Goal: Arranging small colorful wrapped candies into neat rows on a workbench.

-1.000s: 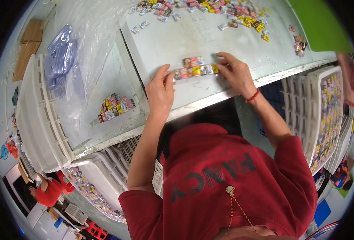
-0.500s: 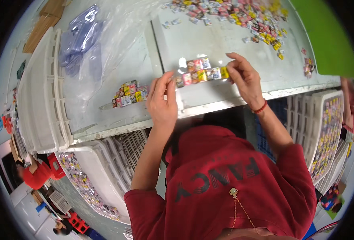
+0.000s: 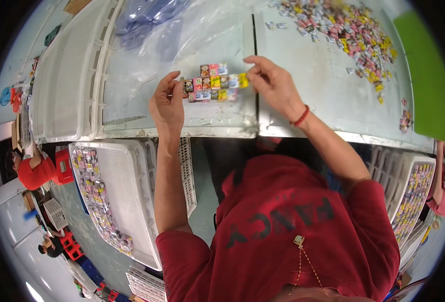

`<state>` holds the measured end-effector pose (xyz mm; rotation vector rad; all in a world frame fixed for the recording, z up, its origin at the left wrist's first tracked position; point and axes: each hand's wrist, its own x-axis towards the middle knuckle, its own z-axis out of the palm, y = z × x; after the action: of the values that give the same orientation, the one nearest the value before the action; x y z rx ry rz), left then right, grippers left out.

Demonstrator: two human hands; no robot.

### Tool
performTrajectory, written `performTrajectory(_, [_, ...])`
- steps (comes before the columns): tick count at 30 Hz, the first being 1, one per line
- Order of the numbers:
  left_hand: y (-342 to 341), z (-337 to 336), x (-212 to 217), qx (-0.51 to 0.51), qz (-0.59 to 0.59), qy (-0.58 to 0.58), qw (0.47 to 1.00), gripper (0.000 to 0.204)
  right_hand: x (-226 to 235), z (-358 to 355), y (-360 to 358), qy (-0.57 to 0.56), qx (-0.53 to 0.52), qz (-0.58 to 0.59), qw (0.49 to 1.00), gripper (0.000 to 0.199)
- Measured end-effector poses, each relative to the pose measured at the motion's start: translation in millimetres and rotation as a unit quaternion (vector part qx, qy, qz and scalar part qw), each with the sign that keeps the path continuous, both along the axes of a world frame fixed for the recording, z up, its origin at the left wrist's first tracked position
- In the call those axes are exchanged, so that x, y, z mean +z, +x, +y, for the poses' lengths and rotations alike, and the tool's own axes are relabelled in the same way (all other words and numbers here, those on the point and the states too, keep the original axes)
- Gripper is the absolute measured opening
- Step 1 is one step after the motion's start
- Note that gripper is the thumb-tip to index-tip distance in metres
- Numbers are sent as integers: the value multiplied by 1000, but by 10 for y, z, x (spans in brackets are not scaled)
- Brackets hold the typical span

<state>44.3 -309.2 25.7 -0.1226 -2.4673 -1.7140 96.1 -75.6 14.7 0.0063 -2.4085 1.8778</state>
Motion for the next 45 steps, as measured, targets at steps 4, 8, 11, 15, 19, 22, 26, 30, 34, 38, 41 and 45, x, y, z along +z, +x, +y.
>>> performTrajectory(4, [4,-184,-209,14,-4,-33,999,21,-67,-193,54,42,2,-2,999,29])
performTrajectory(8, [-49,-263,-352,16,7,-76,997,21,-137,-244,42,106,-7,11,994,32])
performTrajectory(11, [-38,-269,-402,24,-3,-40,999,20,-58,-223,17,197,-27,86,976,35])
performTrajectory(15, [45,-289,-398,33,13,-31,999,24,284,-354,-133,352,26,285,891,54])
performTrajectory(19, [192,-354,-414,81,-47,94,991,39,181,-416,-420,316,98,257,908,61])
performTrajectory(22, [351,-23,-620,110,32,52,992,48,64,-538,-508,266,113,190,938,58])
performTrajectory(26, [303,473,-711,161,-67,192,966,49,-308,-714,-470,362,134,193,902,52])
performTrajectory(30, [213,597,-726,179,113,-46,976,40,-453,-674,-556,364,83,236,897,42])
performTrajectory(34, [169,644,-753,196,128,-48,971,37,-492,-673,-595,371,69,236,895,41])
performTrajectory(38, [39,671,-766,212,139,-61,965,36,-449,-654,-706,387,84,204,895,46])
performTrajectory(41, [-26,741,-730,221,126,-76,964,36,-433,-616,-793,387,67,211,895,46])
performTrajectory(45, [-73,718,-745,216,82,-63,971,36,-275,-614,-744,410,-16,297,862,45])
